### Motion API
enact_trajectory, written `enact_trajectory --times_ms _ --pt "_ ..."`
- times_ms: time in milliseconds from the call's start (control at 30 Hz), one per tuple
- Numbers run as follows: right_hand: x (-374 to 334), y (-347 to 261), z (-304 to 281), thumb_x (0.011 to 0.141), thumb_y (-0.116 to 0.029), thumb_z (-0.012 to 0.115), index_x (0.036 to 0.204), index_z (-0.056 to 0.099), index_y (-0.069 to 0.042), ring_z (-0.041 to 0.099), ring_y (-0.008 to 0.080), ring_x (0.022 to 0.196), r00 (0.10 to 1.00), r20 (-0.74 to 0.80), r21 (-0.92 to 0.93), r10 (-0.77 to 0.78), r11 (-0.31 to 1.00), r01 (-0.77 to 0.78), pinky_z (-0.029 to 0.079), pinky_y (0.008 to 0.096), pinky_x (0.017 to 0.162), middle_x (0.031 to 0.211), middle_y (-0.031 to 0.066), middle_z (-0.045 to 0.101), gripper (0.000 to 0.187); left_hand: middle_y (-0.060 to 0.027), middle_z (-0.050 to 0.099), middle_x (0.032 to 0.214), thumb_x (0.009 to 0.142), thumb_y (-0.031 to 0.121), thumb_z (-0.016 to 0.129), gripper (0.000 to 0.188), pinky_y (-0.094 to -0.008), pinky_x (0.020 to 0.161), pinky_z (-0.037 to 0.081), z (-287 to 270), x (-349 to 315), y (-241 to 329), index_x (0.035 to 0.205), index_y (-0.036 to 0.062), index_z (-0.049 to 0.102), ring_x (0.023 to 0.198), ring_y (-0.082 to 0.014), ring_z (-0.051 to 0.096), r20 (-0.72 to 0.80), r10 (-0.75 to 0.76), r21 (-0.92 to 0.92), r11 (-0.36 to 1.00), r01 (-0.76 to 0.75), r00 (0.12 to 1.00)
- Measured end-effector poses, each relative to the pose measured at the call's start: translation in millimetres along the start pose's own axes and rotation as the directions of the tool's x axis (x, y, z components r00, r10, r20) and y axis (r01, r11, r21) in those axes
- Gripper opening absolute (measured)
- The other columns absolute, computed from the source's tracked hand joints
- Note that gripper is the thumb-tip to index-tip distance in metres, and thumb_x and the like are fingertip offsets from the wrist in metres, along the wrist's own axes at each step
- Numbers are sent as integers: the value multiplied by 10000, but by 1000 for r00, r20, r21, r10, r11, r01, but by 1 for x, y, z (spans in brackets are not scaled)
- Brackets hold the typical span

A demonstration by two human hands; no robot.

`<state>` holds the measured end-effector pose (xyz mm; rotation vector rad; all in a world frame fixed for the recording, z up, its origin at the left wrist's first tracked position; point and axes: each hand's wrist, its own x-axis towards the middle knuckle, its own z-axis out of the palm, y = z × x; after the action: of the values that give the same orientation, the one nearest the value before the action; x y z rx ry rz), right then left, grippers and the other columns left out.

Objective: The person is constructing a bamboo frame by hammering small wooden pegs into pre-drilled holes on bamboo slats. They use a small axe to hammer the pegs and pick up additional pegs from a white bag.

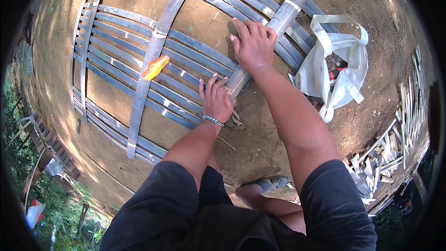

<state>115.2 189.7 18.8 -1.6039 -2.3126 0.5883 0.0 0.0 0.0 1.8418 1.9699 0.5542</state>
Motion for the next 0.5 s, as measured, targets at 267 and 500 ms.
enact_trajectory --times_ms 267,500 --pt "-75 12 -72 993 -207 658 1491 510 -68 553 376 1262 943 -282 429 176 903 -40 398 477 1124 1332 181 613 537 -70 651 1351 948 87 591 73 -656 1227 185 0 1 -3 1010 78 553 1438 -355 459 -92 18 47 999 -13 996" --pt "-350 68 -86 958 -170 718 1452 526 -21 563 389 1239 720 -233 141 654 755 -640 413 477 1097 1309 211 602 550 -39 663 1344 957 118 616 77 -647 1228 192 2 -10 2 1015 100 569 1451 -334 457 -71 25 21 999 -23 997"
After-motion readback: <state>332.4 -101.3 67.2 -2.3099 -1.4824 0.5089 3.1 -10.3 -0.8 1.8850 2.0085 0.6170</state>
